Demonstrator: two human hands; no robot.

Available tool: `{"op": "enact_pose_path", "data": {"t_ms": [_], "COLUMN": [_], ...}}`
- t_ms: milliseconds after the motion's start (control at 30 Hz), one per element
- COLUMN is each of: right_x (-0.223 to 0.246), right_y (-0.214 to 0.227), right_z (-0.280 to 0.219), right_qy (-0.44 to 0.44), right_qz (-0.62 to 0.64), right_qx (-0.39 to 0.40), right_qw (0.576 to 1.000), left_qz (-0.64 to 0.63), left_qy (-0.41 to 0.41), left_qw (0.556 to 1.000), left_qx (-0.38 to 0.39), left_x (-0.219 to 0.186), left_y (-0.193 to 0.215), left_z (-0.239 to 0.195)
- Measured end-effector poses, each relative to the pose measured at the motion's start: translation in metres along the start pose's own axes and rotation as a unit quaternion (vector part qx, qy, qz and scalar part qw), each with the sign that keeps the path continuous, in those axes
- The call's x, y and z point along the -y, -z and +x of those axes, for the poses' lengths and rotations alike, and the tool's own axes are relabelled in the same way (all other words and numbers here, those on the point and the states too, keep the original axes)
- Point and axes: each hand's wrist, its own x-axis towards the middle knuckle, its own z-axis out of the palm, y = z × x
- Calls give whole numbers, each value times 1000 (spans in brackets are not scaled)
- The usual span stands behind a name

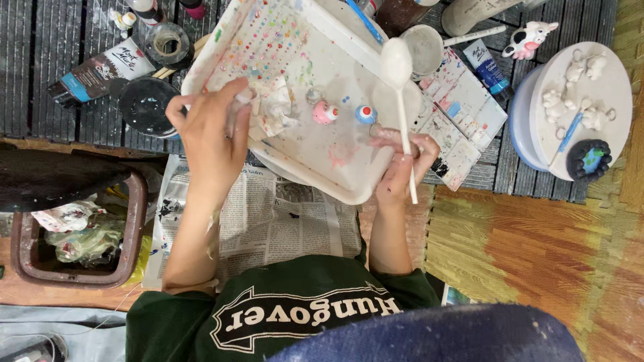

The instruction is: The person paints small figurines using a paintbrush and a plastic spoon to hold paint. They wipe the figurines with a tissue and apply paint to the details, then place them back on the tray.

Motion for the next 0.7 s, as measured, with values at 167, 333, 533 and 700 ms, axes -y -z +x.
{"op": "enact_pose_path", "data": {"t_ms": [167, 333, 533, 700], "right_x": [9, 9, 17, 16], "right_y": [2, 9, 13, 9], "right_z": [-14, -17, -15, -13], "right_qy": [-25, -22, -41, -48], "right_qz": [-16, 0, 51, 52], "right_qx": [9, -17, 8, 18], "right_qw": [1000, 1000, 998, 997], "left_qz": [52, 57, 55, 67], "left_qy": [-45, -29, -3, -11], "left_qw": [997, 998, 998, 997], "left_qx": [25, 26, 40, 47], "left_x": [5, 6, -6, -9], "left_y": [-7, -7, -7, -8], "left_z": [7, 0, -22, -31]}}
